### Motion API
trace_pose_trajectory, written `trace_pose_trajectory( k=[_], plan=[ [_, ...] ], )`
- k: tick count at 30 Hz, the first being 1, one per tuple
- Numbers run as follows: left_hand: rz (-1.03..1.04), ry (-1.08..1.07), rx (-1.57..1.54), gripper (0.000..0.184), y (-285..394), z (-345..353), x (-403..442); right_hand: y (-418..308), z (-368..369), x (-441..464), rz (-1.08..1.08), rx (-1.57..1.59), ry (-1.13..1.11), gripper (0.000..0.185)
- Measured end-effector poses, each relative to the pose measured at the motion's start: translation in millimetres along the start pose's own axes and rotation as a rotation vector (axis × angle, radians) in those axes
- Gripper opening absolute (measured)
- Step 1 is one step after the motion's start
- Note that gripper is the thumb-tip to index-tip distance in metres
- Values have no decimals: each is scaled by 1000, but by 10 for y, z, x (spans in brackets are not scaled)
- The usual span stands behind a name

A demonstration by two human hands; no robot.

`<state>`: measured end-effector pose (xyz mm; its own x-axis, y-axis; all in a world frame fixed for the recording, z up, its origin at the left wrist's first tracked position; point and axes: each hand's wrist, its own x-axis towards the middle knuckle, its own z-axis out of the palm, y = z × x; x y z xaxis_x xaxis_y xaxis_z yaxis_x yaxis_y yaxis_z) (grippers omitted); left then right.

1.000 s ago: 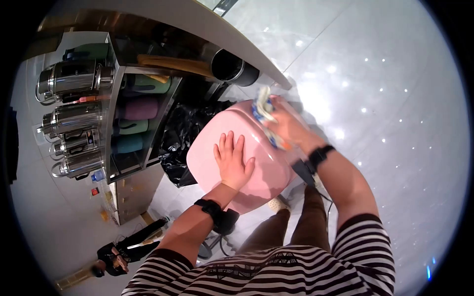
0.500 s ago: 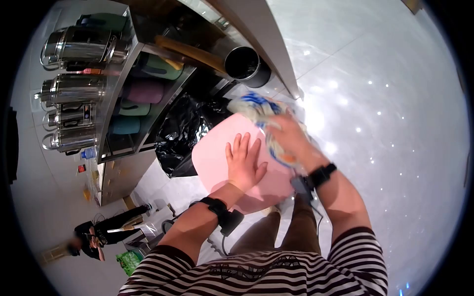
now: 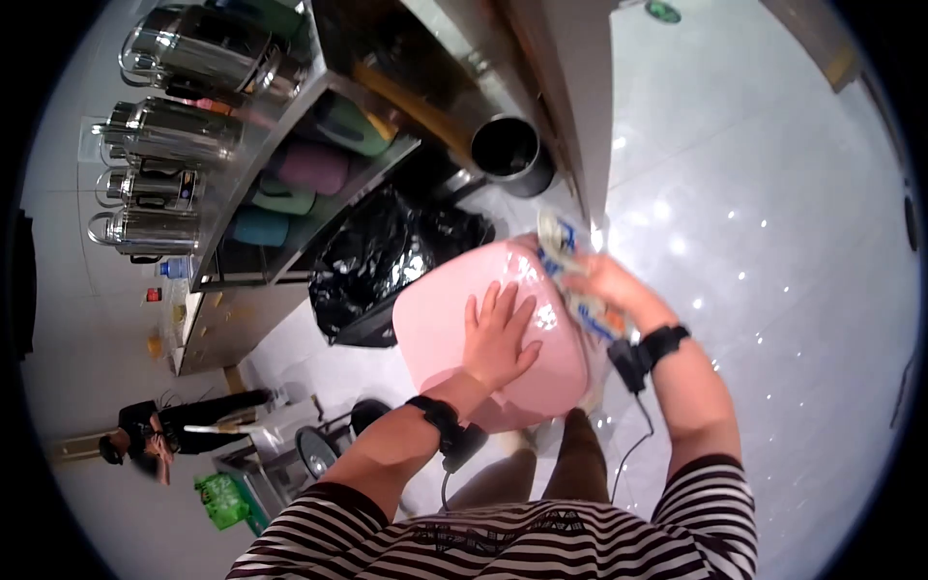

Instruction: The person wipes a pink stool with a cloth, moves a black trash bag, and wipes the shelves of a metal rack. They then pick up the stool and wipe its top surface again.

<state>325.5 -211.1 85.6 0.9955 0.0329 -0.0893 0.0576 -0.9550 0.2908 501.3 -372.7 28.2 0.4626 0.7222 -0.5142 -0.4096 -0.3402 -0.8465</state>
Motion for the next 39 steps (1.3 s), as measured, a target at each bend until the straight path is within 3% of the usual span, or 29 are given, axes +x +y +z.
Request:
trace_pose_trajectory(
  k=[1, 2, 4, 7, 8, 9, 13, 14, 15, 16, 17, 20, 22, 24, 26, 28, 30, 32, 34, 36, 38, 39],
  plan=[
    [22, 28, -5, 62, -2, -10, 15, -34, 62, -173, 0, 1, 31, 36],
    [14, 23, -20, 63, -1, -20, 3, -226, 190, -404, 171, -101, 162, 35],
    [42, 81, 33, 61, -19, 44, -29, 276, 295, -489, -75, -208, 219, 31],
    [47, 52, 97, 64, 15, 10, -15, 463, 508, -1004, -91, -297, 316, 27],
    [37, 16, 121, 65, 58, -59, -11, 602, 499, -1182, -34, -296, 267, 26],
    [20, 0, 145, 65, 61, -43, -16, 846, 495, -1305, 86, -234, 219, 38],
    [49, -21, 105, 65, -93, 135, 2, 1479, 411, -2028, 396, -445, 121, 44],
    [35, -105, 76, 65, -66, 31, 5, 1677, 406, -2193, 539, -467, 143, 42],
    [19, -190, 46, 65, -45, -75, -14, 2064, 354, -2301, 537, -559, 147, 40],
    [4, -278, 14, 65, -31, -166, -35, 2449, 314, -2460, 443, -521, 178, 40],
    [60, -255, -45, 63, -113, -88, -116, 2535, 346, -2652, 594, -214, 363, 42],
    [158, -254, -222, 62, -347, 11, -668, 2345, 426, -3252, 638, 301, 687, 40],
    [228, -169, -78, 53, -571, 8, -1207, 3104, 230, -3314, 676, 306, 892, 40],
    [120, -162, 73, 62, -732, -79, -1806, 3366, 74, -3421, 743, 24, 850, 41],
    [-119, -179, -161, 64, -897, -147, -2338, 3140, 106, -3511, 720, -134, 838, 42],
    [-633, -441, -531, 66, -1335, 165, -2751, 2535, 370, -3599, 614, -151, 864, 42],
    [-805, -538, -533, 60, -1787, 523, -3293, 2527, 400, -3375, 614, -296, 908, 42],
    [-844, -531, -424, 62, -2038, 684, -3849, 1956, 761, -3293, 470, -88, 938, 42],
    [-715, -501, -317, 59, -2227, 796, -4303, 1765, 926, -3026, 362, -46, 954, 40],
    [-720, -422, -479, 53, -2339, 842, -4624, 1553, 1119, -2744, 218, 68, 888, 36],
    [-723, -347, -626, 48, -2439, 822, -4919, 1019, 1434, -2532, 272, -41, 854, 31],
    [-889, -186, -751, 50, -2360, 796, -5086, 921, 1540, -2378, 178, -42, 846, 29]
  ],
)
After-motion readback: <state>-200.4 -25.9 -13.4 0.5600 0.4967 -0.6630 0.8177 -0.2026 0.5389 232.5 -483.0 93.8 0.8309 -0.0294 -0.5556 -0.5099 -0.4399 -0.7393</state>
